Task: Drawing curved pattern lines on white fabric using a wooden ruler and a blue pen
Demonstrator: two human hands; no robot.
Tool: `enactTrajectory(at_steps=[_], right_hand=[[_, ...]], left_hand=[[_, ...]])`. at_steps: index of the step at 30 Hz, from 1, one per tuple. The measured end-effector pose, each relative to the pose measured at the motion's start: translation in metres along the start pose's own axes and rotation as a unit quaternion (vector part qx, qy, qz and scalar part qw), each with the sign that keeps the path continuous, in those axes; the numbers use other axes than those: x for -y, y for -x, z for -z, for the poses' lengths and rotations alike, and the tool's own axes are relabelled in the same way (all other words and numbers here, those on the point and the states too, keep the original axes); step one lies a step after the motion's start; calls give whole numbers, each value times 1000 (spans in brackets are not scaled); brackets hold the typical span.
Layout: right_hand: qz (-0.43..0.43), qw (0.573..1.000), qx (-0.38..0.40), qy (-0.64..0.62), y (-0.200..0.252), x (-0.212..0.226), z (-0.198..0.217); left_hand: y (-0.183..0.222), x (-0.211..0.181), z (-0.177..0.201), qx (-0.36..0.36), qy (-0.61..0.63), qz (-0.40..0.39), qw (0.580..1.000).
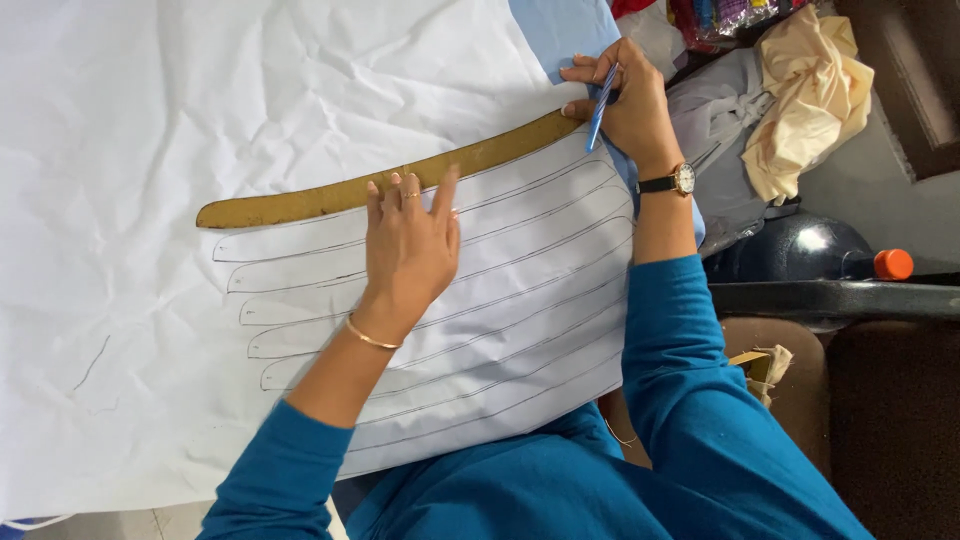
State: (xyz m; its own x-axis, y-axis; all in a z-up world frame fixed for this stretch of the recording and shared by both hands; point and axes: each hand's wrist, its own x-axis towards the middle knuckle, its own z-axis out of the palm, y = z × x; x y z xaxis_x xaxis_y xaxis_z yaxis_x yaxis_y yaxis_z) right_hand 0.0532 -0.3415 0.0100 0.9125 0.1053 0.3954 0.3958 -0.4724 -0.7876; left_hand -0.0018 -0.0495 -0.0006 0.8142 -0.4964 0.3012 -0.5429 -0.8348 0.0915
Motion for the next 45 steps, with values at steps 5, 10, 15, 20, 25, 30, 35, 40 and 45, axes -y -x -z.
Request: enactTrajectory(at_steps=[5,10,15,20,25,30,35,40,45], right_hand=[[-6,1000,2,-4,0,-1,0],[-11,1000,-2,8,0,0,0],[-5,1000,0,11,0,-1,0],[-3,1000,-2,26,0,2,0],[9,1000,12,11,0,0,2],[8,1000,15,-18,0,-3,-1],[26,999,18,6,0,-5,0],[56,998,38,-18,0,-11,-2],[14,999,30,6,2,2,-2]], left_hand=[[-17,-20,2,23,-111,26,993],[-24,-34,0,68,-165,52,983],[-25,-41,2,84,-178,71,978],[-24,-40,4,86,-161,78,980],[-20,-38,6,68,-146,86,983],[-19,-37,6,67,-131,93,985],[-18,-37,1,69,-119,104,985],[-15,-36,2,58,-113,113,985],[-14,-37,6,28,-149,111,982]])
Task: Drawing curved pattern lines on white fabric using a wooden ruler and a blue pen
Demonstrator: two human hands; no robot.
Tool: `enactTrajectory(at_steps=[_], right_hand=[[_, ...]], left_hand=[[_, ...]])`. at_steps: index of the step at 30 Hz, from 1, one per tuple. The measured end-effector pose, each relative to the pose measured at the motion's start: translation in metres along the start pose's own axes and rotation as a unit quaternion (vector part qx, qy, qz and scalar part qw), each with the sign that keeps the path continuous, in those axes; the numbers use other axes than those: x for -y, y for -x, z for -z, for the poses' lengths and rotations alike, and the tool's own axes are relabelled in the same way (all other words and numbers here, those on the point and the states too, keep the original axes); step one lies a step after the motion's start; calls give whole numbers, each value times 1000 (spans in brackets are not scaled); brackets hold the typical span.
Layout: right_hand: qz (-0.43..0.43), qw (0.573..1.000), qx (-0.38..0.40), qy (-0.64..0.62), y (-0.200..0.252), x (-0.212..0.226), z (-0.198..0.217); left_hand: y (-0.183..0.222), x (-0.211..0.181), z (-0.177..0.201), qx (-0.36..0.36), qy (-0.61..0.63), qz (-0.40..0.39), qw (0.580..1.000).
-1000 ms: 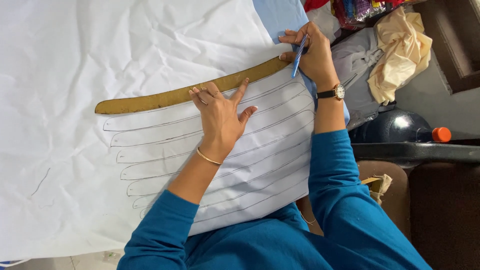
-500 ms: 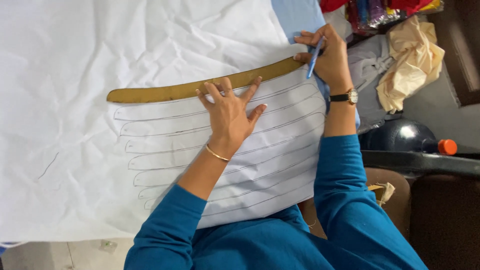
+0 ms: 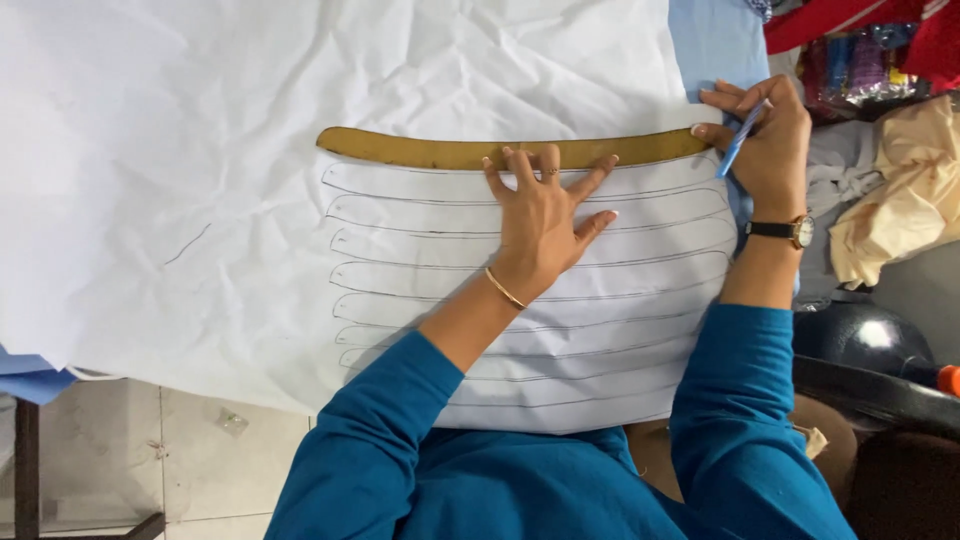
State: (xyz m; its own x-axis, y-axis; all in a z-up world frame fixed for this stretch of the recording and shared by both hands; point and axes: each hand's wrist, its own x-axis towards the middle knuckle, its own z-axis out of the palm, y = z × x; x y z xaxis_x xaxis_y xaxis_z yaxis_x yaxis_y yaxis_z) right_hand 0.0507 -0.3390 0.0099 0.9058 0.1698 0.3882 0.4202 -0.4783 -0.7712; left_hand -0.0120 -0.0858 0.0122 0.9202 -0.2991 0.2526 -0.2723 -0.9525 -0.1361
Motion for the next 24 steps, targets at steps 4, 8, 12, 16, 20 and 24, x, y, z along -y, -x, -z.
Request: enactTrajectory(at_steps=[4,8,12,16,20,24], right_hand=[[16,999,-1,29,0,0,1],[19,999,-6,29,1,-1,1],[27,999,-4,26,1,-6,2],[41,999,-22,23,0,-12,1],[22,999,-25,-7,-1,-15,3],[32,999,-21,-1,-3,-7,2]], left_hand=[[0,-2,-5,25,2,-1,1000],[0,-2,-6,13,4,-3,1000],[-1,-2,-6,22,9,-6,1000],[-2,-2,-6,23,25,-21,999],[-3,-3,-1,49,15,-29,998],[-4,-1,2,18,-14,-27,999]])
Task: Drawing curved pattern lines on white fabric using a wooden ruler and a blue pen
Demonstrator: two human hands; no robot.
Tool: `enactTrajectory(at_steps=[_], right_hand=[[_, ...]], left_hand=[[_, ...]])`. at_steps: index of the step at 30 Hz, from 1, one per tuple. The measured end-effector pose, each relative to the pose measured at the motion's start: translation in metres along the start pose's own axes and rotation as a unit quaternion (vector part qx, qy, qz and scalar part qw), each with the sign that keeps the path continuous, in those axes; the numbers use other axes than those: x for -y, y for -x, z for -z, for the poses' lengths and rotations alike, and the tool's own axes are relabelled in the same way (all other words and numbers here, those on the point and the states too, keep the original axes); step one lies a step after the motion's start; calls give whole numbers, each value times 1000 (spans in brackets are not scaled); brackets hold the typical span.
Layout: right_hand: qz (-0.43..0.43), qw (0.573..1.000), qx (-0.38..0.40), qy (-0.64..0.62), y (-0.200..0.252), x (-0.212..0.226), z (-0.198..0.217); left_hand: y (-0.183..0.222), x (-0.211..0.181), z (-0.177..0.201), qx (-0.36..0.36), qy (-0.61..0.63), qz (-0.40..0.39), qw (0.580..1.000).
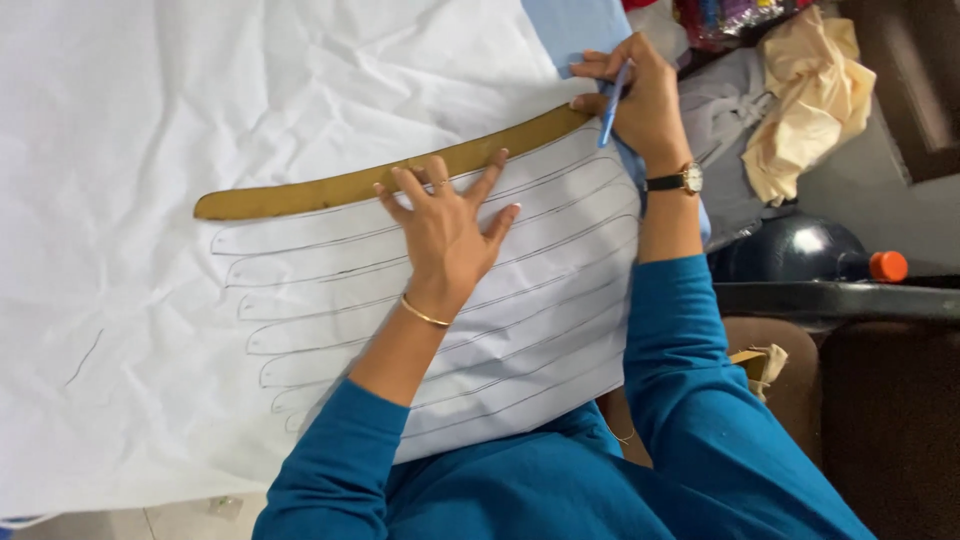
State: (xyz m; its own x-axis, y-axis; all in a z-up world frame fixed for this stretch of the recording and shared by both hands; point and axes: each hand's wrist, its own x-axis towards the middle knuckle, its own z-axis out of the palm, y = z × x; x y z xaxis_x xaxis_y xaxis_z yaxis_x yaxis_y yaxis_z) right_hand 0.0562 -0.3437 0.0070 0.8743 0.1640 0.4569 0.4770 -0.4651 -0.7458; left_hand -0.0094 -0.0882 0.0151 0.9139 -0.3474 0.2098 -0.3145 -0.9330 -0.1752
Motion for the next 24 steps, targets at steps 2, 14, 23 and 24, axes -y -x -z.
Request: enactTrajectory(at_steps=[2,14,23,24], right_hand=[[8,1000,-1,17,1,-2,2],[-23,1000,-9,-6,1,-2,1],[-53,997,15,-50,3,0,7],[-68,997,12,-39,2,2,6]], left_hand=[[0,0,-1,-1,11,-3,1000],[0,1,-2,-10,16,-4,1000],[0,0,-3,4,11,-1,1000],[0,0,-3,4,13,-2,1000]])
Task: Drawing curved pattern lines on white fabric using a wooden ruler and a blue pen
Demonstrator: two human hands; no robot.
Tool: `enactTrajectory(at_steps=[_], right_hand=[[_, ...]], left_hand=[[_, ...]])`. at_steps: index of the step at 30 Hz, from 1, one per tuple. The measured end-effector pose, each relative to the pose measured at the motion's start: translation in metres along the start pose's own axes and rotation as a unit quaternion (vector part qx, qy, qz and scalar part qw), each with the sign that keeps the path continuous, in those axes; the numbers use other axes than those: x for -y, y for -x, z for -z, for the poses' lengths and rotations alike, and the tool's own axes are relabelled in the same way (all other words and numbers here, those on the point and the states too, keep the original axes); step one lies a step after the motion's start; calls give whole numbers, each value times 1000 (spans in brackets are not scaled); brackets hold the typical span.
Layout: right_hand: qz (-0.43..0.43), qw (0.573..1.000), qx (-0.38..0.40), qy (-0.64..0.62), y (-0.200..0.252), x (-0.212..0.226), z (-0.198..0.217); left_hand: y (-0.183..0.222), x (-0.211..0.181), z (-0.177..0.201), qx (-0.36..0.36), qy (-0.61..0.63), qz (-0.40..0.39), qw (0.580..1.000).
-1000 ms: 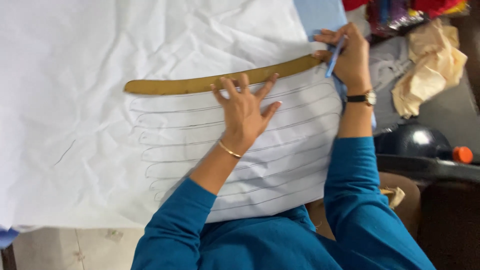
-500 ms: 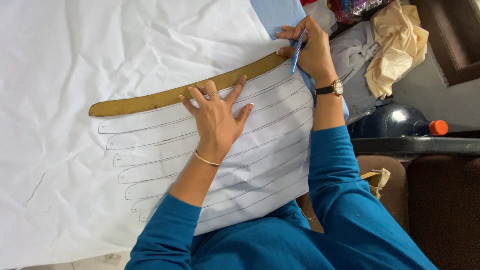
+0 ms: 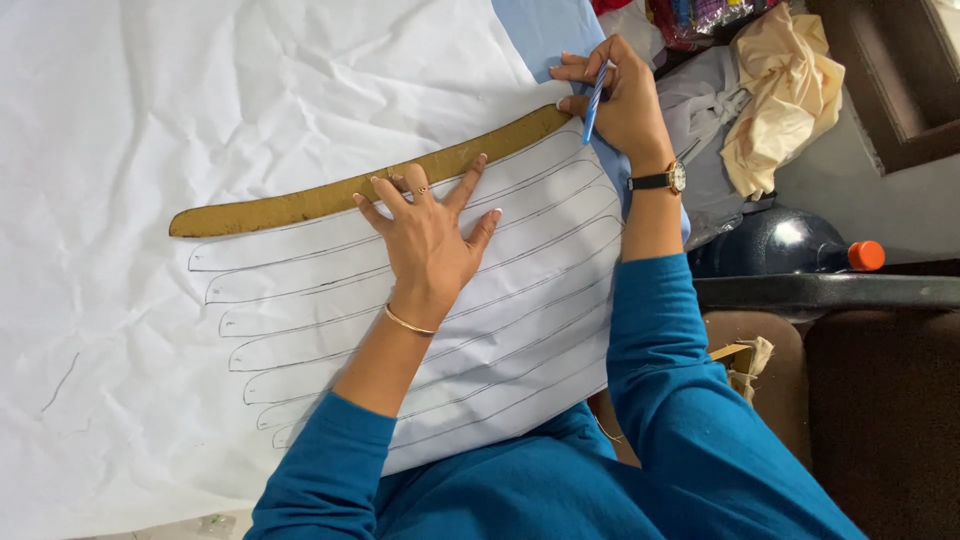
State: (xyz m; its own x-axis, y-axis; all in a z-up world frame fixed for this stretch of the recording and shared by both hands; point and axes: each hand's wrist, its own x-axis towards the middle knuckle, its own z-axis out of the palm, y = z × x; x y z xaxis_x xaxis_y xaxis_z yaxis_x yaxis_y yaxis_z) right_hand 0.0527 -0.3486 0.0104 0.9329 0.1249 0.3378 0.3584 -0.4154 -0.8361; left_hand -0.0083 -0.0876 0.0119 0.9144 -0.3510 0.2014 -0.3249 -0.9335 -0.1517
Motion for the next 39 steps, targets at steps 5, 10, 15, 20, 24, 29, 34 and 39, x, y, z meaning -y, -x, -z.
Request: enactTrajectory(at_steps=[5,10,15,20,24,29,34,39], right_hand=[[3,1000,1,3,0,-2,-1],[-5,1000,-12,15,0,-1,-4],[32,978,-203,-35,-2,-6,1],[2,977,-206,54,4,33,3],[-98,980,-160,65,7,49,-1],[-50,985,-134,102,9,52,-7],[19,974,-105,200,12,45,-7],[23,962,-82,259,9,29,-5]], left_hand=[[1,0,-2,0,12,2,1000],[1,-1,-1,-10,16,2,1000],[0,-1,2,-12,5,2,1000],[-1,0,3,-41,22,7,999],[-1,-1,-1,-39,27,15,999],[-2,-3,-3,-16,17,17,1000],[-2,-2,-2,2,10,12,1000],[-1,-2,-4,-25,12,14,1000]])
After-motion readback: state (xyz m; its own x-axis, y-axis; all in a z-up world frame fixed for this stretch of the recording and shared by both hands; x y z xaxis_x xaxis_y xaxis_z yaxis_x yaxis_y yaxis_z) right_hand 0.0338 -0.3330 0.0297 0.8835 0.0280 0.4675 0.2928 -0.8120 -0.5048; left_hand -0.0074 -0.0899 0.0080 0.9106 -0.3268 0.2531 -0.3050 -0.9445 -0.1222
